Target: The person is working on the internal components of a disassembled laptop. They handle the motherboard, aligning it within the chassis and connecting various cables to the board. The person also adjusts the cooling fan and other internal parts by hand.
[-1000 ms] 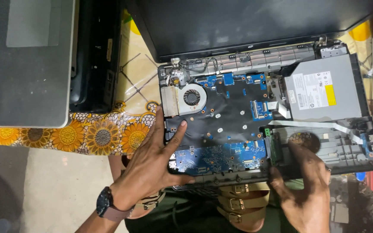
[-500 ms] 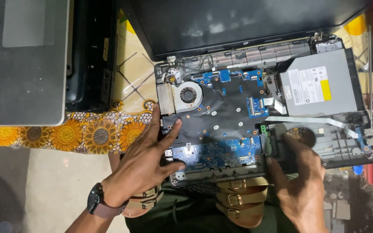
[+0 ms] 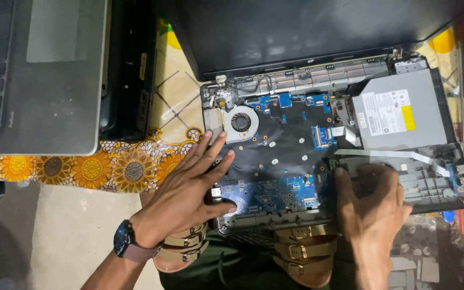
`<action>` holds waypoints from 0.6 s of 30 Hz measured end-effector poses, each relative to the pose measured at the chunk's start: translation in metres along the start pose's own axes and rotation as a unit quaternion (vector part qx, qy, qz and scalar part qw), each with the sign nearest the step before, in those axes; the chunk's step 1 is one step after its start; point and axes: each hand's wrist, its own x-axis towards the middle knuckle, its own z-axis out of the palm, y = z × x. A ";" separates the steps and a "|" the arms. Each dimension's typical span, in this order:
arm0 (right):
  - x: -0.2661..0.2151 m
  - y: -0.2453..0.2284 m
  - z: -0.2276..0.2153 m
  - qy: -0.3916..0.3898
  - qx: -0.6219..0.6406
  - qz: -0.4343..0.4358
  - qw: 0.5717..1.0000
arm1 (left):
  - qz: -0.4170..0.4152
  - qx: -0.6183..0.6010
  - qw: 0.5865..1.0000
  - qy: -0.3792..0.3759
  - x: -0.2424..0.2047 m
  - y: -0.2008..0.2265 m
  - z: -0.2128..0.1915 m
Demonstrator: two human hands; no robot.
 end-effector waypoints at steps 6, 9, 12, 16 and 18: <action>0.005 0.004 0.012 0.024 0.006 0.027 0.999 | -0.023 -0.037 0.998 -0.048 0.002 -0.003 -0.008; 0.001 -0.010 0.001 0.011 0.032 0.031 0.999 | -0.022 -0.226 0.974 0.004 0.000 -0.005 -0.009; -0.001 -0.034 -0.012 -0.008 0.034 0.108 0.993 | -0.060 -0.286 0.944 0.156 -0.006 -0.001 -0.005; -0.004 0.000 0.006 0.031 0.027 0.014 0.999 | -0.203 -0.188 0.940 0.200 -0.006 0.008 -0.003; -0.004 0.014 0.014 0.053 -0.028 -0.034 0.998 | -0.304 -0.239 0.918 0.088 -0.003 0.011 -0.007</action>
